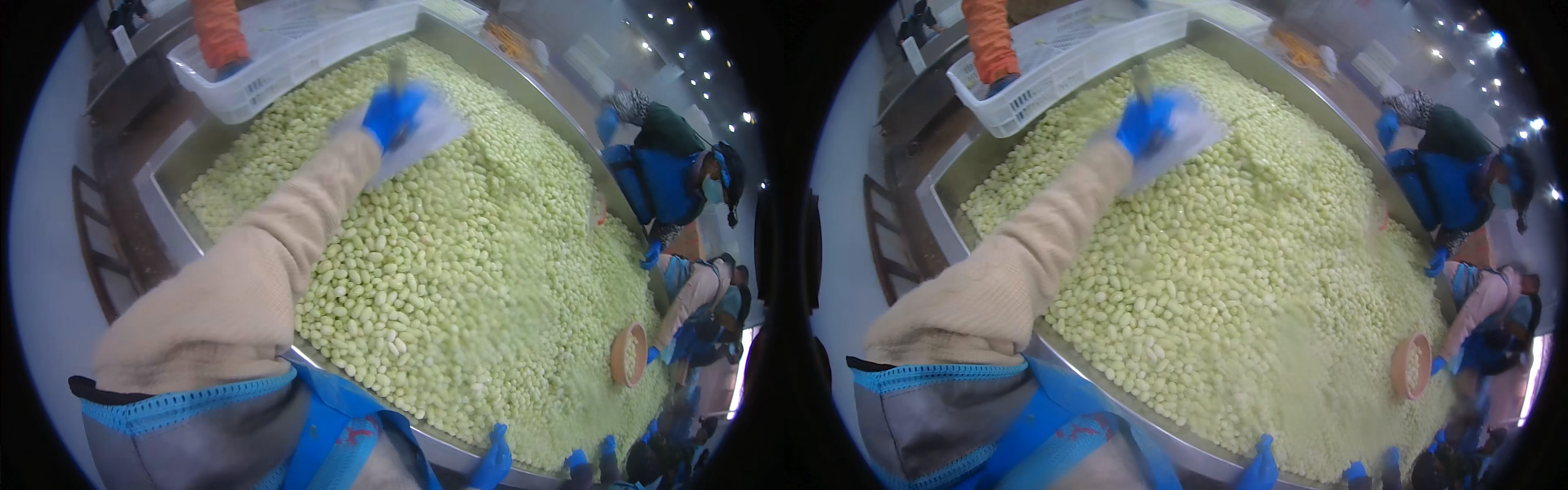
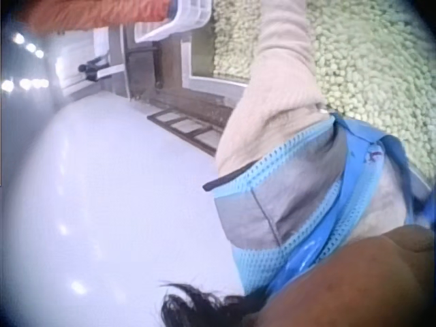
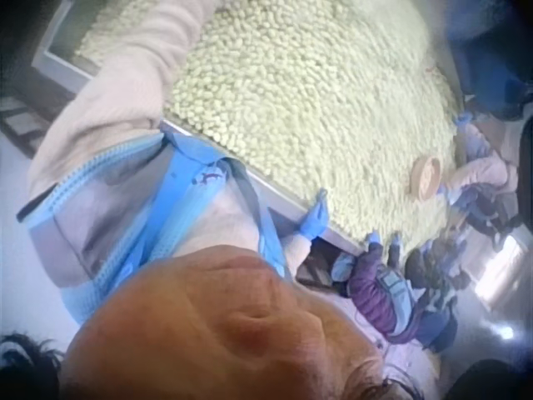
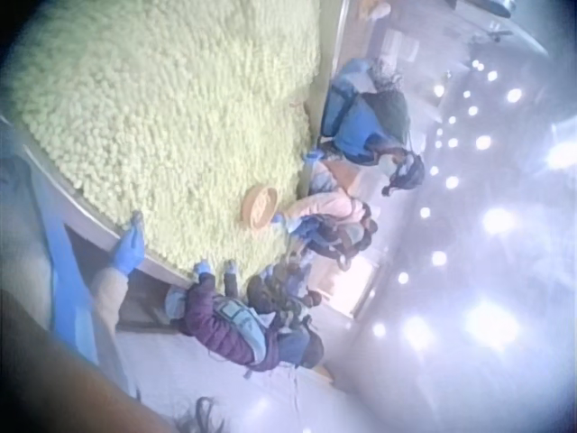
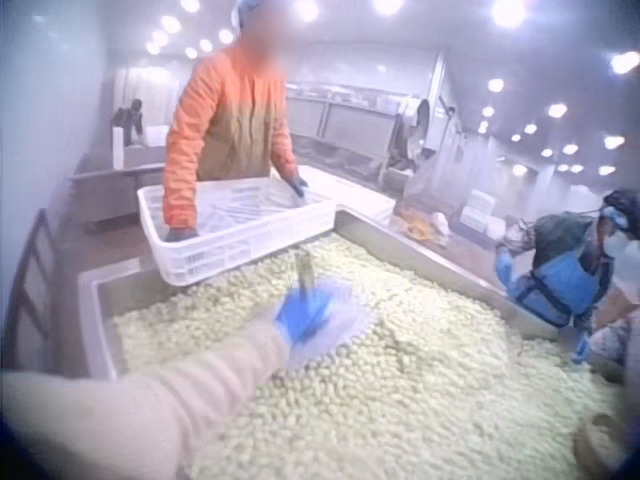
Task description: The person uses a metal scraper and gloved hands to move and sort pale green food items in a large rotating metal tub. They repeatedly scrape, lift, and redistribute the items while other workers perform similar actions nearby.
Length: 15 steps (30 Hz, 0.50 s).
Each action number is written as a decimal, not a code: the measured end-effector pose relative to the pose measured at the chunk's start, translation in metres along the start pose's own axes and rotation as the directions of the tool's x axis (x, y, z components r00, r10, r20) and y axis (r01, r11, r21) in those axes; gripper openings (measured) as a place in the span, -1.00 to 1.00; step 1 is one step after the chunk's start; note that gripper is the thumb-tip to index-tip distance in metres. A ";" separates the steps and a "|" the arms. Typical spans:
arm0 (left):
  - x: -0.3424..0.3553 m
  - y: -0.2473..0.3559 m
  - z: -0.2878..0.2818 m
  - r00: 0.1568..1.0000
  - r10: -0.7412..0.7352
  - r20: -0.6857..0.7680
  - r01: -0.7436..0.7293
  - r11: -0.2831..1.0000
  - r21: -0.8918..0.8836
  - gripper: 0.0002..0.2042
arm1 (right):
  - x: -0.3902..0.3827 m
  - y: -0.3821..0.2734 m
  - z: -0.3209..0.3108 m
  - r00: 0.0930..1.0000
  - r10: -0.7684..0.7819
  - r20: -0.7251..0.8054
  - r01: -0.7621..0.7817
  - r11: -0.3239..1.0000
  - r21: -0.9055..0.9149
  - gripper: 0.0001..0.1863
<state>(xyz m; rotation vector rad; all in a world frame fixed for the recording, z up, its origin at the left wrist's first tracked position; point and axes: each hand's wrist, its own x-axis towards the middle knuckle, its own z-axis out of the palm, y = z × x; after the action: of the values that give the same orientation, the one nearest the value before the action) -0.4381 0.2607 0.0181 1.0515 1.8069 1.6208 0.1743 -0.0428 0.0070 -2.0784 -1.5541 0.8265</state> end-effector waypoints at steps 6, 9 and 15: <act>-0.032 -0.025 0.000 0.967 -0.182 0.178 0.214 0.960 -0.181 -0.80 | 0.025 0.047 0.015 0.992 -0.107 -0.067 0.120 0.965 0.234 -0.64; -0.026 0.001 0.009 0.980 -0.116 0.162 0.160 0.944 -0.290 -0.81 | 0.028 0.072 0.012 0.989 -0.133 -0.070 0.146 0.961 0.234 -0.62; 0.003 0.162 -0.033 0.958 0.284 0.046 -0.241 0.879 -0.411 -0.59 | 0.026 0.048 0.026 0.945 -0.283 -0.164 0.315 0.923 0.222 -0.61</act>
<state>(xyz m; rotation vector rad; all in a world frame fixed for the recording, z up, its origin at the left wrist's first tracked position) -0.4304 0.2427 0.1822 1.1947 1.2235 1.9489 0.1962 -0.0325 -0.0485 -1.6340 -1.5605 0.7145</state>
